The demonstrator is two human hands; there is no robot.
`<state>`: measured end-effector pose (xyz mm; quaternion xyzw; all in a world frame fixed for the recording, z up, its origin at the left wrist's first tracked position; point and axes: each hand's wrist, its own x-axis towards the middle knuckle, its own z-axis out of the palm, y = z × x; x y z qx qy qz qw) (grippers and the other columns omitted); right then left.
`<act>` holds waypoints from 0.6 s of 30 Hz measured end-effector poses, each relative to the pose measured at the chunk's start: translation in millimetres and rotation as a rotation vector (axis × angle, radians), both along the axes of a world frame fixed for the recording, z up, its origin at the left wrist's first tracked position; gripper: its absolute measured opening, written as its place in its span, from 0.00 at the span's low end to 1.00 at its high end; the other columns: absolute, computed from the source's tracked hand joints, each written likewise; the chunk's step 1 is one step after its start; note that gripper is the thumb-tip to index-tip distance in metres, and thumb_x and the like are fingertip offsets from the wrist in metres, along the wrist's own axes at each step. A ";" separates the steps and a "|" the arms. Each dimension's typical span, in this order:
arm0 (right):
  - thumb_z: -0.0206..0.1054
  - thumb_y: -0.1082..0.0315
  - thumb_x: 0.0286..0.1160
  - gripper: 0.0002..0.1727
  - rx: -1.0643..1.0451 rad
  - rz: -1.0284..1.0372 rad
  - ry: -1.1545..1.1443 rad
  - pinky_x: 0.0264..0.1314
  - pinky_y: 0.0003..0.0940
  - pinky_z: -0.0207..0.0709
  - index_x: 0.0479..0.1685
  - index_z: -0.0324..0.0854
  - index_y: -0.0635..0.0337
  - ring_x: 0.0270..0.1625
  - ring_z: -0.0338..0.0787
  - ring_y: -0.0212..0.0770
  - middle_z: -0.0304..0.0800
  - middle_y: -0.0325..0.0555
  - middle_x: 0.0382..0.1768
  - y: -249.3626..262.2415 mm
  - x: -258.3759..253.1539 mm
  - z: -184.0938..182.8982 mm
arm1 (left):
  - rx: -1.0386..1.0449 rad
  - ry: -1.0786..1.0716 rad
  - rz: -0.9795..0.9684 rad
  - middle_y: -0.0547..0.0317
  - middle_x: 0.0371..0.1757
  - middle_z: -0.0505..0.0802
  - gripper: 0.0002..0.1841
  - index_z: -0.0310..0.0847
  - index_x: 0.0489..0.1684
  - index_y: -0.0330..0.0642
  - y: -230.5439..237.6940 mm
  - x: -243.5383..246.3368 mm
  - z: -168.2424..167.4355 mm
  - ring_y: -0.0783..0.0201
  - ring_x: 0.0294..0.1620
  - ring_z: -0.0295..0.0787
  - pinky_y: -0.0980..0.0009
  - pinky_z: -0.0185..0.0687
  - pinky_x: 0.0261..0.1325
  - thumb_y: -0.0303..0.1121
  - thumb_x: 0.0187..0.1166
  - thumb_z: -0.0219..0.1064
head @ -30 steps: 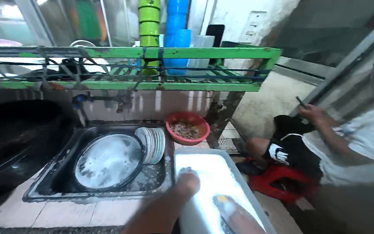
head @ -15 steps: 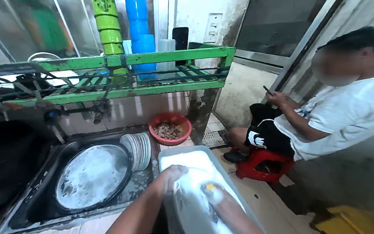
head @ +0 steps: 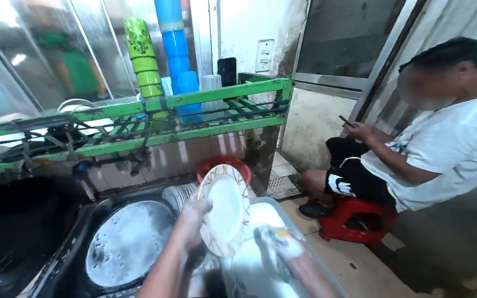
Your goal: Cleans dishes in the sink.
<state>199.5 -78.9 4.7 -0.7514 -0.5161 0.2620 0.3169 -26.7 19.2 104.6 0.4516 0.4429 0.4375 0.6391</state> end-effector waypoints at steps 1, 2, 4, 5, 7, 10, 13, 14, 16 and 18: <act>0.72 0.60 0.74 0.27 0.142 -0.018 0.054 0.86 0.54 0.65 0.69 0.83 0.67 0.79 0.77 0.61 0.82 0.67 0.71 4.4 -13.7 8.2 | -0.030 -0.046 -0.017 0.43 0.54 0.90 0.33 0.62 0.85 0.41 -13.3 1.1 -0.6 0.55 0.47 0.93 0.57 0.92 0.47 0.18 0.76 0.59; 0.75 0.60 0.69 0.28 0.265 0.003 0.108 0.84 0.52 0.67 0.67 0.84 0.67 0.78 0.79 0.59 0.84 0.66 0.70 9.3 -29.1 15.0 | -0.056 -0.054 -0.049 0.45 0.54 0.89 0.36 0.60 0.84 0.38 -27.6 4.8 -4.8 0.58 0.46 0.92 0.59 0.91 0.46 0.15 0.70 0.59; 0.78 0.57 0.61 0.29 0.463 0.110 0.130 0.80 0.51 0.73 0.62 0.88 0.65 0.72 0.84 0.55 0.88 0.61 0.64 20.0 -55.6 19.0 | -0.087 0.055 -0.123 0.51 0.46 0.90 0.34 0.65 0.74 0.34 -52.3 15.5 -20.0 0.64 0.40 0.90 0.64 0.89 0.41 0.14 0.59 0.61; 0.78 0.58 0.59 0.30 0.500 0.150 0.127 0.81 0.52 0.71 0.63 0.87 0.65 0.73 0.82 0.56 0.87 0.62 0.66 25.5 -60.7 19.1 | -0.105 0.080 -0.170 0.53 0.45 0.87 0.35 0.62 0.75 0.33 -61.2 19.7 -26.2 0.66 0.39 0.88 0.66 0.87 0.41 0.13 0.59 0.61; 0.75 0.59 0.66 0.30 0.370 0.125 0.091 0.86 0.51 0.66 0.68 0.83 0.67 0.79 0.77 0.58 0.82 0.65 0.71 41.6 -50.7 12.8 | -0.155 0.015 -0.194 0.53 0.45 0.87 0.41 0.56 0.76 0.35 -74.3 23.6 -35.6 0.68 0.39 0.88 0.67 0.87 0.40 0.12 0.51 0.61; 0.72 0.62 0.73 0.28 0.221 0.009 0.089 0.87 0.49 0.63 0.70 0.81 0.69 0.81 0.74 0.59 0.80 0.66 0.73 56.0 -51.4 2.8 | -0.228 0.014 -0.214 0.51 0.51 0.87 0.44 0.53 0.79 0.36 -83.8 20.9 -36.0 0.65 0.45 0.90 0.64 0.89 0.44 0.09 0.50 0.59; 0.76 0.59 0.62 0.28 0.537 0.100 0.232 0.78 0.50 0.73 0.59 0.86 0.71 0.69 0.85 0.55 0.88 0.64 0.62 34.3 -95.1 -4.9 | -0.229 -0.001 -0.138 0.57 0.34 0.92 0.15 0.76 0.47 0.36 -86.5 13.9 -41.1 0.66 0.34 0.91 0.67 0.90 0.38 0.12 0.66 0.58; 0.75 0.55 0.62 0.30 0.564 0.140 0.249 0.80 0.51 0.72 0.60 0.86 0.70 0.70 0.85 0.55 0.89 0.63 0.62 32.8 -100.2 -5.1 | -0.204 0.015 -0.179 0.62 0.32 0.92 0.09 0.77 0.44 0.39 -90.1 8.4 -38.2 0.70 0.35 0.91 0.70 0.90 0.42 0.16 0.78 0.54; 0.73 0.56 0.68 0.33 0.373 0.139 0.342 0.85 0.47 0.68 0.72 0.79 0.69 0.77 0.80 0.51 0.84 0.61 0.70 41.9 -83.7 -5.2 | -0.173 0.043 -0.199 0.64 0.31 0.90 0.09 0.78 0.41 0.38 -99.7 2.1 -43.6 0.72 0.35 0.89 0.72 0.88 0.43 0.15 0.77 0.54; 0.69 0.59 0.78 0.29 0.185 -0.001 0.371 0.80 0.51 0.73 0.74 0.77 0.67 0.73 0.83 0.53 0.85 0.62 0.68 62.5 -52.5 1.7 | -0.150 0.109 -0.200 0.66 0.27 0.88 0.10 0.78 0.36 0.38 -112.7 3.0 -44.7 0.75 0.31 0.86 0.76 0.85 0.38 0.13 0.73 0.58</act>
